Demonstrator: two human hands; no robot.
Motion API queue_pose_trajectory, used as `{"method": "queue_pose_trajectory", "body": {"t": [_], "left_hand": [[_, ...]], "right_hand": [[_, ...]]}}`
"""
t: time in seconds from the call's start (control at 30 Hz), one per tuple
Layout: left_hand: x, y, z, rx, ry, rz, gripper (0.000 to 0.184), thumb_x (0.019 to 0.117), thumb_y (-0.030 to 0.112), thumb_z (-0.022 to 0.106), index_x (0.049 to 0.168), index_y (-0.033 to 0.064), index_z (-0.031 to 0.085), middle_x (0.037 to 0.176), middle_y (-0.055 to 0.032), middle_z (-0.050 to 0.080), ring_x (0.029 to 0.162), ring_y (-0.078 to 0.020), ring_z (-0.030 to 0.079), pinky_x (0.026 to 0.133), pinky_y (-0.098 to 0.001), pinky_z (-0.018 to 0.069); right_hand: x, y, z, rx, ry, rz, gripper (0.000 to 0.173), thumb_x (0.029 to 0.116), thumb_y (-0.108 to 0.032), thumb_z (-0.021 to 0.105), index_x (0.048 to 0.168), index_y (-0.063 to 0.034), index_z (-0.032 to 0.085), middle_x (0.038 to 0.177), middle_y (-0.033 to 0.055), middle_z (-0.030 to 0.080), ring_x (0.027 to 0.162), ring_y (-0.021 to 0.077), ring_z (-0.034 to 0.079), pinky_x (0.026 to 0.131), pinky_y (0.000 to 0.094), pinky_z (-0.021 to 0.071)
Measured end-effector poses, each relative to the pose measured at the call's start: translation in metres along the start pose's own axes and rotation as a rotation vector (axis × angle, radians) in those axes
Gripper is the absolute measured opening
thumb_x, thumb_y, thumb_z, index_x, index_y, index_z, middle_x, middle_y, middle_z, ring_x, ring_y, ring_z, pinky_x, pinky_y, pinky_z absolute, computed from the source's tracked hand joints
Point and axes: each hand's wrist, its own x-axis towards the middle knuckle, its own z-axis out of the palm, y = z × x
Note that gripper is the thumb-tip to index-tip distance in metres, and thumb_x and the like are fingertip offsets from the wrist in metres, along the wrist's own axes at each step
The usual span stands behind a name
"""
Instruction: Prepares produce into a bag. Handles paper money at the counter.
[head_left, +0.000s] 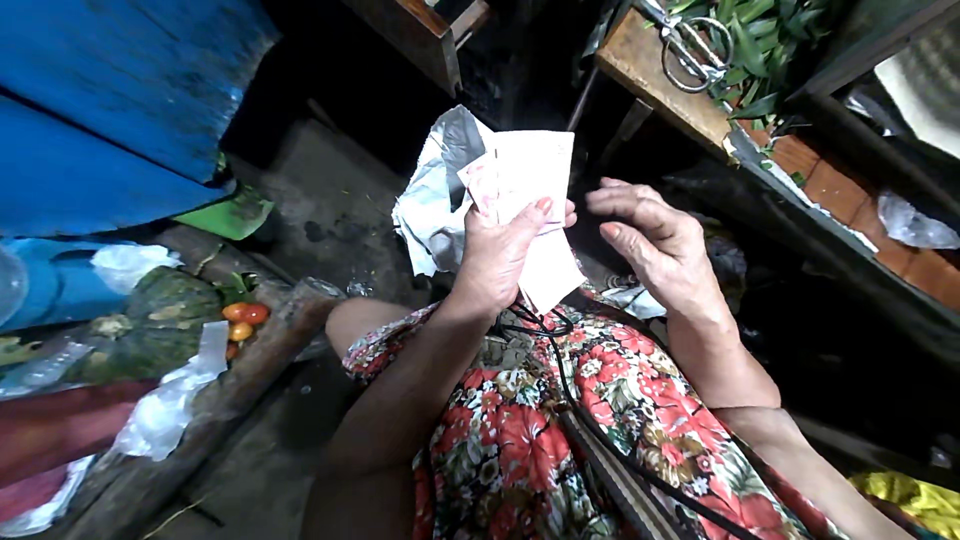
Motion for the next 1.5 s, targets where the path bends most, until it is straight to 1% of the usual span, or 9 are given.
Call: {"method": "queue_pose_trajectory", "body": {"t": [0.2, 0.33, 0.4, 0.47, 0.63, 0.9, 1.13, 1.33, 1.5], "left_hand": [[-0.003, -0.009, -0.001, 0.128, -0.068, 0.129, 0.049, 0.0789, -0.014, 0.075, 0.120, 0.0026, 0.055, 0.103, -0.0025, 0.072, 0.096, -0.0125, 0.072, 0.089, -0.0335, 0.0617], [-0.003, -0.008, -0.001, 0.064, -0.079, 0.052, 0.043, 0.0836, -0.010, 0.073, 0.120, 0.0031, 0.055, 0.102, -0.0041, 0.072, 0.094, -0.0141, 0.072, 0.088, -0.0351, 0.0621], [-0.001, -0.002, -0.004, -0.019, -0.077, -0.026, 0.029, 0.0995, 0.012, 0.062, 0.127, 0.0070, 0.053, 0.106, -0.0045, 0.072, 0.098, -0.0157, 0.072, 0.090, -0.0376, 0.0616], [0.005, 0.001, -0.011, -0.087, -0.121, -0.076, 0.045, 0.1105, 0.039, 0.034, 0.138, 0.0076, 0.051, 0.106, -0.0076, 0.071, 0.097, -0.0181, 0.071, 0.088, -0.0387, 0.0610], [0.014, 0.004, -0.020, -0.217, -0.158, -0.090, 0.059, 0.1105, 0.046, 0.009, 0.138, 0.0087, 0.046, 0.102, -0.0099, 0.070, 0.097, -0.0241, 0.071, 0.089, -0.0413, 0.0599], [0.014, 0.002, -0.016, -0.256, -0.101, -0.126, 0.052, 0.1124, 0.040, 0.015, 0.137, 0.0082, 0.049, 0.095, -0.0088, 0.069, 0.092, -0.0240, 0.072, 0.088, -0.0411, 0.0606], [0.012, 0.002, -0.016, -0.162, -0.099, -0.110, 0.040, 0.1116, 0.025, 0.027, 0.139, 0.0053, 0.049, 0.093, -0.0085, 0.072, 0.088, -0.0213, 0.073, 0.085, -0.0392, 0.0617], [-0.003, 0.008, -0.015, 0.263, -0.363, -0.241, 0.026, 0.1069, 0.011, 0.044, 0.129, 0.0037, 0.054, 0.102, -0.0111, 0.075, 0.086, -0.0218, 0.075, 0.077, -0.0367, 0.0646], [-0.002, -0.001, -0.009, 0.458, -0.417, -0.200, 0.029, 0.0959, -0.001, 0.059, 0.124, 0.0083, 0.061, 0.100, 0.0002, 0.073, 0.090, -0.0074, 0.071, 0.083, -0.0272, 0.0616]], "right_hand": [[0.020, -0.003, 0.017, 0.186, 0.115, 0.003, 0.046, 0.1007, -0.016, 0.063, 0.138, 0.0092, 0.054, 0.131, 0.0170, 0.063, 0.118, 0.0159, 0.063, 0.102, 0.0315, 0.0539], [0.029, 0.001, 0.027, 0.351, 0.248, -0.072, 0.010, 0.0962, -0.004, 0.065, 0.099, 0.0015, 0.072, 0.110, 0.0122, 0.072, 0.120, 0.0245, 0.065, 0.109, 0.0421, 0.0503], [0.029, 0.001, 0.024, 0.353, 0.235, -0.138, 0.010, 0.0970, -0.004, 0.064, 0.096, -0.0002, 0.073, 0.111, 0.0128, 0.072, 0.126, 0.0293, 0.061, 0.114, 0.0467, 0.0454], [0.024, -0.001, 0.018, 0.314, 0.163, -0.176, 0.011, 0.0979, -0.006, 0.064, 0.097, -0.0009, 0.074, 0.114, 0.0127, 0.072, 0.130, 0.0298, 0.059, 0.117, 0.0471, 0.0423], [0.001, -0.002, 0.006, 0.113, -0.080, -0.177, 0.016, 0.0988, -0.017, 0.064, 0.095, -0.0077, 0.076, 0.123, 0.0103, 0.071, 0.138, 0.0319, 0.050, 0.121, 0.0527, 0.0323], [-0.016, 0.009, 0.009, -0.077, -0.211, -0.038, 0.020, 0.0984, -0.020, 0.062, 0.097, -0.0121, 0.080, 0.124, 0.0084, 0.070, 0.141, 0.0312, 0.047, 0.124, 0.0583, 0.0213], [-0.012, 0.011, 0.004, -0.147, -0.323, 0.001, 0.028, 0.0977, -0.014, 0.053, 0.104, -0.0129, 0.080, 0.127, 0.0075, 0.070, 0.141, 0.0298, 0.048, 0.122, 0.0573, 0.0266], [-0.002, -0.003, -0.009, 0.023, 0.088, -0.028, 0.036, 0.1060, -0.018, 0.051, 0.130, 0.0065, 0.064, 0.138, 0.0165, 0.062, 0.132, 0.0201, 0.056, 0.112, 0.0351, 0.0469], [0.006, -0.014, 0.004, -0.150, -0.075, -0.075, 0.047, 0.1058, -0.026, 0.045, 0.142, 0.0023, 0.057, 0.155, 0.0163, 0.048, 0.148, 0.0280, 0.040, 0.123, 0.0453, 0.0322]]}}
